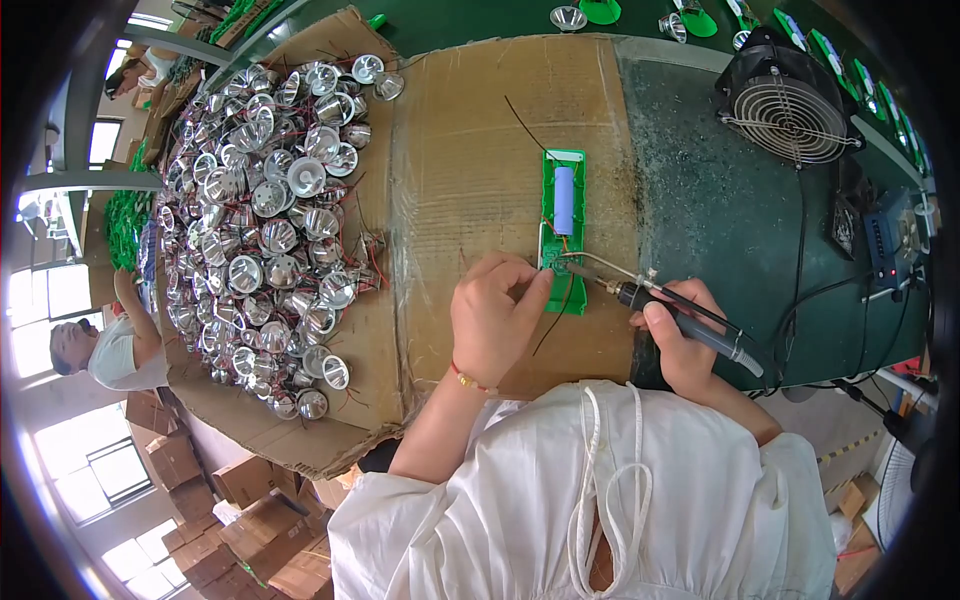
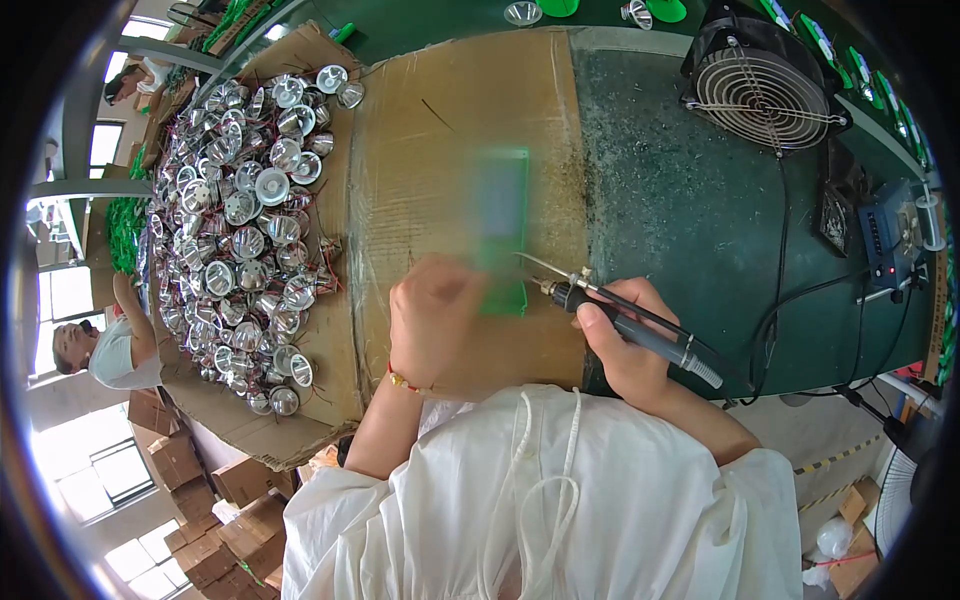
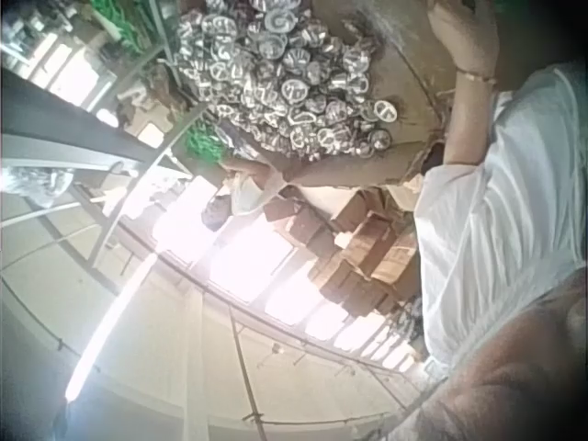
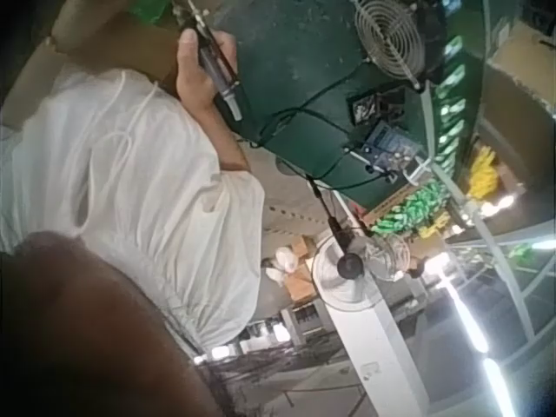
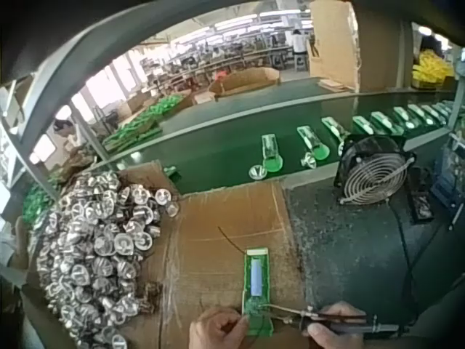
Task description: The person solders wires and components onto LED circuit boards with a soldering iron, assembling the parts at a factory workstation.
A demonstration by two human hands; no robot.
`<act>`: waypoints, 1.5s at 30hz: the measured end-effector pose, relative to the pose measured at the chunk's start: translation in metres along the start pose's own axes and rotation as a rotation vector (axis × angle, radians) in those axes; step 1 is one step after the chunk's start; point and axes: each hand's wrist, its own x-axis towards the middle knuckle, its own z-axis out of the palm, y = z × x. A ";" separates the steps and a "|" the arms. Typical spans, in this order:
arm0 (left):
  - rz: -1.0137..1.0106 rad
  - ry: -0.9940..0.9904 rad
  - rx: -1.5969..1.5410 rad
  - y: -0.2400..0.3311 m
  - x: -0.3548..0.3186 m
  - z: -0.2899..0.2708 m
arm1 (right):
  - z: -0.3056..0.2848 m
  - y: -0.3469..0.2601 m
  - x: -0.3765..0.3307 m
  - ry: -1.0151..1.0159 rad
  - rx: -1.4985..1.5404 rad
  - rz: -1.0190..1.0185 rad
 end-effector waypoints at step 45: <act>-0.018 0.010 -0.070 -0.005 -0.010 0.003 | -0.011 -0.007 -0.003 -0.079 -0.100 -0.170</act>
